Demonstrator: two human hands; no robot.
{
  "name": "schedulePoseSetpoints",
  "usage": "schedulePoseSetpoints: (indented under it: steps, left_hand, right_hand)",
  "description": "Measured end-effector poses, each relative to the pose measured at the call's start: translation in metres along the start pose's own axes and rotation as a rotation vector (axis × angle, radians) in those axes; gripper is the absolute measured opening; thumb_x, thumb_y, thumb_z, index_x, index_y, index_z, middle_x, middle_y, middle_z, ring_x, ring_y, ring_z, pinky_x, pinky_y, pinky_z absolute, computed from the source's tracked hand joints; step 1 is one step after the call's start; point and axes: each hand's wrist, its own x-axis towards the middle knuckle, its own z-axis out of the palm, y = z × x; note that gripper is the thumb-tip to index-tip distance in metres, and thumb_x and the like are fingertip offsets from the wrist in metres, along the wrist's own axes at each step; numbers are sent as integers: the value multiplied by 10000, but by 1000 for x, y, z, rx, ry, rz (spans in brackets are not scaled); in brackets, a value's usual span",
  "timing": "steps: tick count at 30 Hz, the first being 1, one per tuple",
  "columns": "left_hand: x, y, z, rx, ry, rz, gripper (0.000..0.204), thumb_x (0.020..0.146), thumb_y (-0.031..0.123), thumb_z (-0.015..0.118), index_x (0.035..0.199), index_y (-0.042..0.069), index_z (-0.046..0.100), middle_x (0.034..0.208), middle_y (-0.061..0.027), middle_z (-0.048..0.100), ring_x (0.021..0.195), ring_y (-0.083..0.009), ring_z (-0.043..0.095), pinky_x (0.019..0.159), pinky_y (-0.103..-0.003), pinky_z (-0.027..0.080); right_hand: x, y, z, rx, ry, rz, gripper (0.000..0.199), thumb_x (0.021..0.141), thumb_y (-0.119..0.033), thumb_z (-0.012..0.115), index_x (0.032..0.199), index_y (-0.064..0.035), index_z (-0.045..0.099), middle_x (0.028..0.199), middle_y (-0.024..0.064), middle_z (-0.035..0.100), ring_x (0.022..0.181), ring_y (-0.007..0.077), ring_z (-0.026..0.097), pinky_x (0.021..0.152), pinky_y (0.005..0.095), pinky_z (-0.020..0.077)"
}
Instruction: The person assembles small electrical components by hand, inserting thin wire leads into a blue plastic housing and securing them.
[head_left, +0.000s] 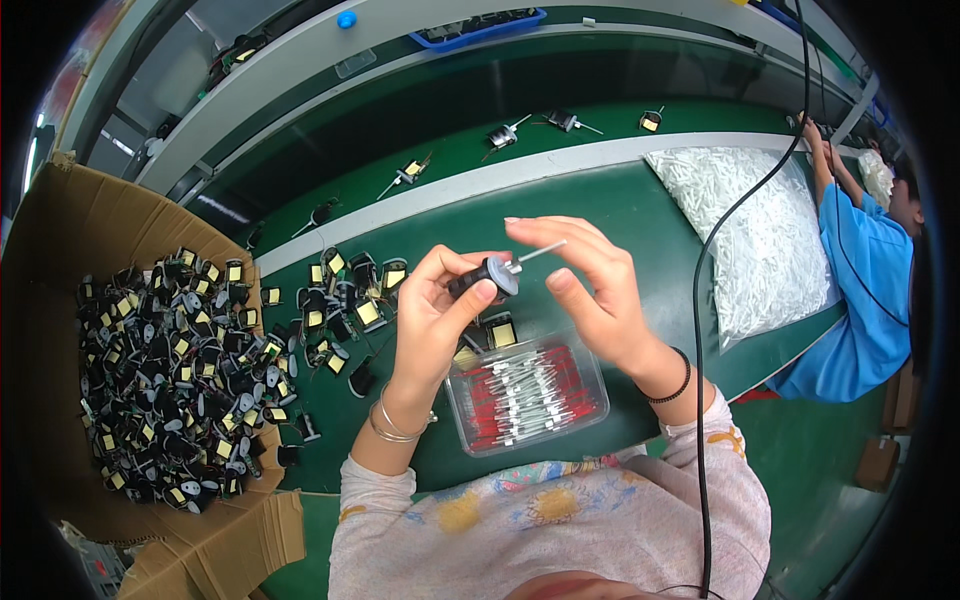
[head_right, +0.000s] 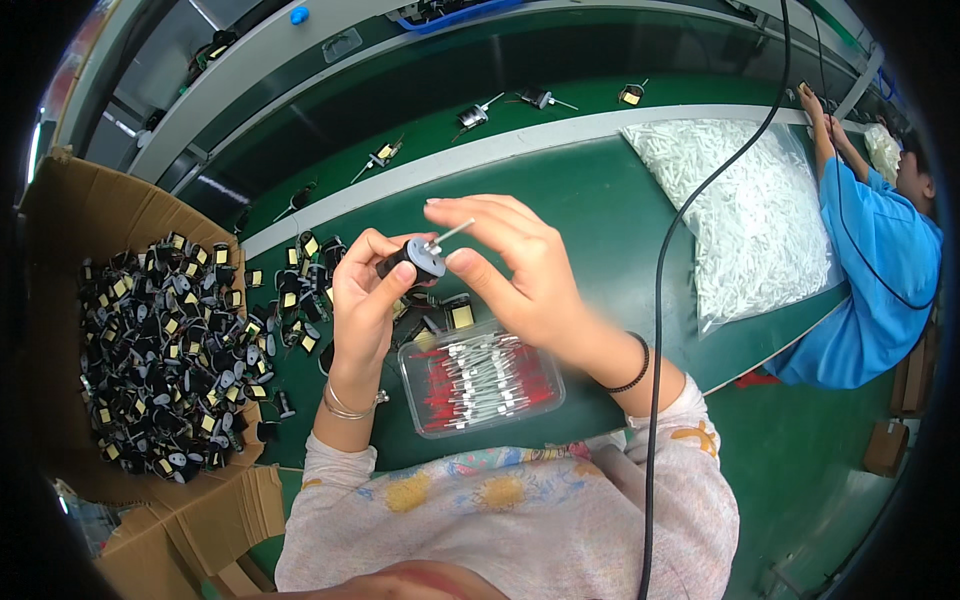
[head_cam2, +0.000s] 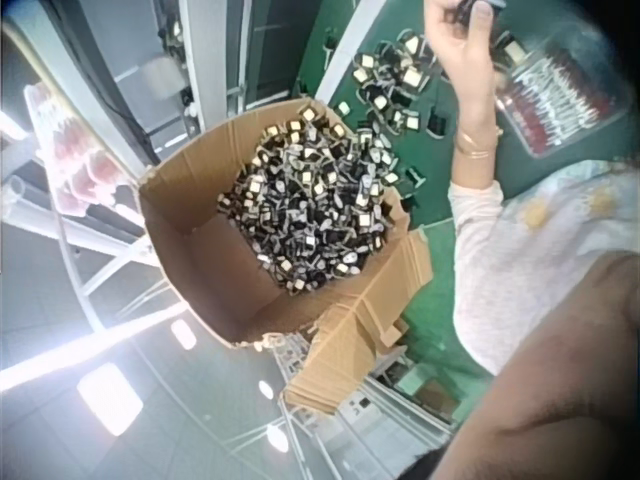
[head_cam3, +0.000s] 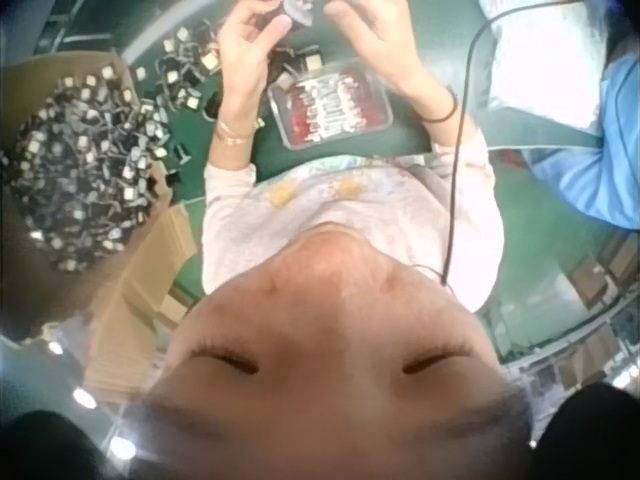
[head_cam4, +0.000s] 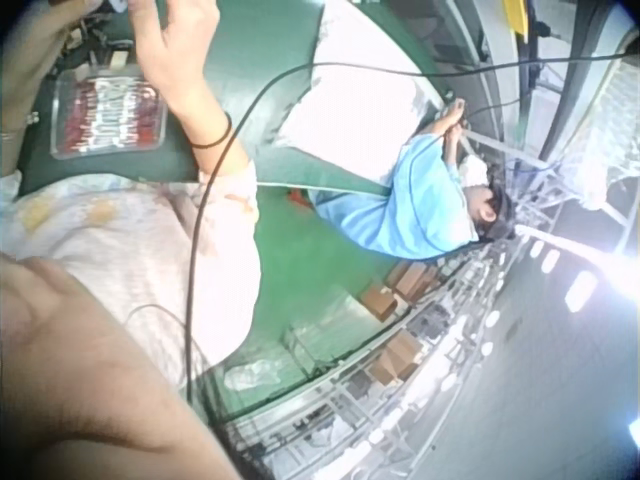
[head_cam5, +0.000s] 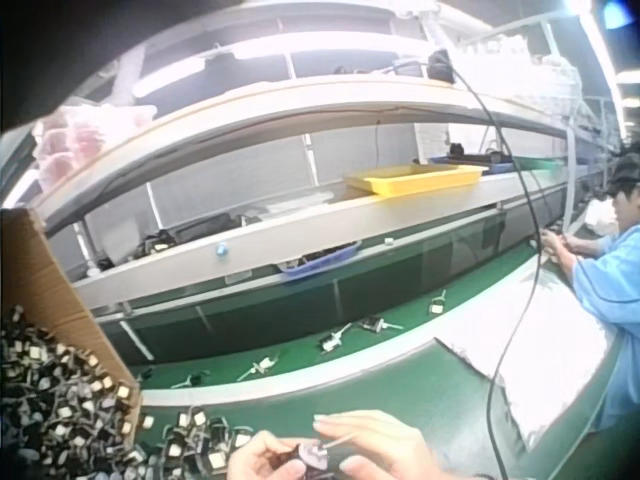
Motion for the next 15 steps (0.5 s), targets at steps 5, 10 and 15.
schedulePoseSetpoints:
  steps: [5, 10, 15]
  left_hand:
    - [21, 0, 0, -23, 10, -79, 136, 840, 64, 626, 857, 16, 499, 1053, -191, 615, 884, -143, 592, 773, -270, 498]
    - [32, -1, 5, 57, -9, -53, 131, 836, 73, 632, 890, 21, 524, 1051, -185, 620, 886, -140, 594, 749, -264, 499]
    - [52, -16, 7, 11, -9, -111, 111, 835, 63, 625, 875, 24, 530, 1050, -165, 627, 900, -142, 593, 751, -269, 496]
  right_hand:
    - [5, 13, -6, -116, 153, -65, 475, 838, -272, 575, 1218, 6, 517, 1200, 169, 561, 1091, 351, 522, 939, 403, 394]
    - [-3, 17, -15, -379, 60, -164, 572, 825, -379, 584, 1262, -21, 491, 1266, 163, 517, 1183, 366, 456, 979, 435, 352]
    - [-10, 33, -23, -314, 91, -52, 605, 819, -395, 595, 1299, -50, 466, 1342, 178, 439, 1221, 378, 415, 1011, 449, 311]
